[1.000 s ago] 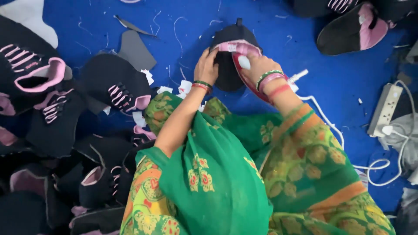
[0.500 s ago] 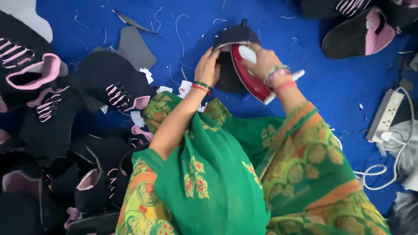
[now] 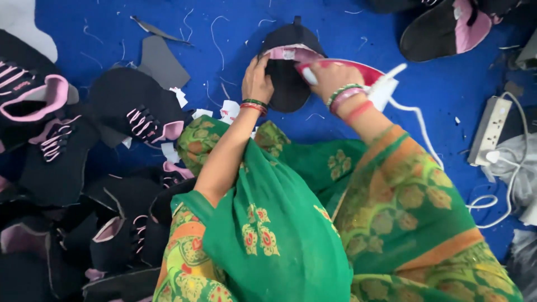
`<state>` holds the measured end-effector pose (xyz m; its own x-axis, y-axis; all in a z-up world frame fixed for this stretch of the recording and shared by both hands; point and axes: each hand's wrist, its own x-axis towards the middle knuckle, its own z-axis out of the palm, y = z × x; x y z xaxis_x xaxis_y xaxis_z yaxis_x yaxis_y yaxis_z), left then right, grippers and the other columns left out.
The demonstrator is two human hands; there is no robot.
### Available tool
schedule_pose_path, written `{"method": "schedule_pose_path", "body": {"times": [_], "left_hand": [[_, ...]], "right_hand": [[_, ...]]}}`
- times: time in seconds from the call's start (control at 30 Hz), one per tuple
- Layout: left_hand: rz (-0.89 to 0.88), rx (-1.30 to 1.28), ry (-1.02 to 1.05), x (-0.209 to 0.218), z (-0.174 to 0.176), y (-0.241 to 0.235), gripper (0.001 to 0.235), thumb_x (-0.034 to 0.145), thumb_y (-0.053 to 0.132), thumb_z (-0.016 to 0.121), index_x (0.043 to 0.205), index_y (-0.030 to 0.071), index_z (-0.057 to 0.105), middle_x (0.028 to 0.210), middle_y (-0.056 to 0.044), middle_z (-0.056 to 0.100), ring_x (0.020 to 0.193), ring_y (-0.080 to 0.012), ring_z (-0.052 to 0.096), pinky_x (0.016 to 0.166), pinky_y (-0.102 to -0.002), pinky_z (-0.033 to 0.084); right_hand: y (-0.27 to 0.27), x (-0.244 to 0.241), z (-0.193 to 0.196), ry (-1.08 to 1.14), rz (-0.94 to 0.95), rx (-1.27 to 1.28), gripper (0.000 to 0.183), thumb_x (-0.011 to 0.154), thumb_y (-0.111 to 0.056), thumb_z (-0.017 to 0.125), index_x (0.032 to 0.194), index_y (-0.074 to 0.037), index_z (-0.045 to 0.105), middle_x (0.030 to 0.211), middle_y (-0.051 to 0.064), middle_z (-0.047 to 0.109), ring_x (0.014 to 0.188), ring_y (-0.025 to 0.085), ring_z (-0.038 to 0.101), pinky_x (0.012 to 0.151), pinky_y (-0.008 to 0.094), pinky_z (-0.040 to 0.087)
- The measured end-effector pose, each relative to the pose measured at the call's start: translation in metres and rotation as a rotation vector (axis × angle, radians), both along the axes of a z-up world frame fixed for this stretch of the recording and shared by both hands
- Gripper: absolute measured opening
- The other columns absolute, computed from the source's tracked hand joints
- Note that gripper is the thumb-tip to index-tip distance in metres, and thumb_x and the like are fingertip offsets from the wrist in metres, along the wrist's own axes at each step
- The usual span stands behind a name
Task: Ironing and preparing shoe upper components for assembly.
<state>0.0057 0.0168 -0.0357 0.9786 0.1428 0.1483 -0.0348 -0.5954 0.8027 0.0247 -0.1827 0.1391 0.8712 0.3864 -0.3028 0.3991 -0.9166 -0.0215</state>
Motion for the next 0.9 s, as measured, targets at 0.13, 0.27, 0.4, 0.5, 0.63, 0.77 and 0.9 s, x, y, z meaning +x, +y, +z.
{"method": "schedule_pose_path", "body": {"times": [0.13,0.27,0.4,0.5,0.63,0.77,0.9], "left_hand": [[0.009,0.096,0.010,-0.011,0.039,0.007,0.057,0.083,0.000,0.066,0.138,0.015,0.062,0.143,-0.019,0.056,0.129,-0.0406,0.056,0.109,-0.045,0.046],[-0.212,0.365,-0.114,-0.016,0.042,0.005,0.046,0.102,0.011,0.065,0.146,0.023,0.063,0.145,-0.005,0.058,0.133,-0.0288,0.058,0.116,-0.044,0.045],[-0.354,0.483,-0.335,0.007,0.043,-0.015,0.059,0.087,0.028,0.068,0.142,0.007,0.061,0.141,-0.014,0.056,0.131,-0.0322,0.057,0.114,-0.046,0.044],[-0.300,0.574,-0.427,0.020,0.038,-0.016,0.078,0.064,0.043,0.068,0.127,-0.003,0.064,0.133,-0.021,0.059,0.123,-0.0358,0.059,0.103,-0.048,0.045],[-0.273,0.369,-0.146,0.026,0.056,0.013,0.030,0.082,0.023,0.067,0.110,0.015,0.073,0.127,-0.009,0.069,0.122,-0.0306,0.063,0.103,-0.045,0.049],[0.034,0.117,-0.226,-0.003,0.054,0.019,0.024,0.074,0.011,0.079,0.098,0.013,0.074,0.114,-0.016,0.068,0.105,-0.0374,0.062,0.092,-0.047,0.049],[-0.037,-0.060,-0.139,0.021,0.042,0.014,0.026,0.073,0.011,0.078,0.099,0.009,0.075,0.097,-0.016,0.069,0.091,-0.0374,0.065,0.083,-0.046,0.052]], "right_hand": [[-0.041,-0.002,0.062,0.140,-0.115,-0.149,0.045,0.095,-0.047,0.069,0.128,-0.017,0.065,0.102,0.021,0.075,0.093,0.042,0.072,0.077,0.054,0.056],[-0.144,0.019,0.032,0.072,-0.255,-0.009,0.057,0.091,-0.048,0.078,0.122,-0.002,0.065,0.101,0.028,0.072,0.093,0.045,0.071,0.081,0.053,0.056],[-0.165,0.034,-0.016,-0.141,-0.326,0.264,0.050,0.098,-0.042,0.081,0.118,0.001,0.066,0.103,0.029,0.072,0.095,0.042,0.072,0.083,0.048,0.057],[-0.152,0.031,-0.041,-0.276,-0.472,0.727,0.044,0.103,-0.033,0.082,0.119,0.003,0.062,0.103,0.021,0.073,0.093,0.032,0.072,0.080,0.040,0.058],[-0.131,0.016,-0.067,-0.464,-0.585,1.170,0.037,0.105,-0.024,0.078,0.120,0.003,0.058,0.102,0.012,0.071,0.091,0.020,0.067,0.080,0.035,0.056],[-0.132,-0.028,-0.088,-0.559,-0.594,1.175,0.043,0.107,-0.024,0.077,0.129,0.004,0.052,0.109,0.015,0.067,0.095,0.023,0.065,0.084,0.036,0.054],[-0.137,-0.061,-0.123,-0.608,-0.627,1.154,0.050,0.106,-0.027,0.077,0.137,0.004,0.051,0.112,0.018,0.070,0.098,0.026,0.068,0.087,0.038,0.055]]}}
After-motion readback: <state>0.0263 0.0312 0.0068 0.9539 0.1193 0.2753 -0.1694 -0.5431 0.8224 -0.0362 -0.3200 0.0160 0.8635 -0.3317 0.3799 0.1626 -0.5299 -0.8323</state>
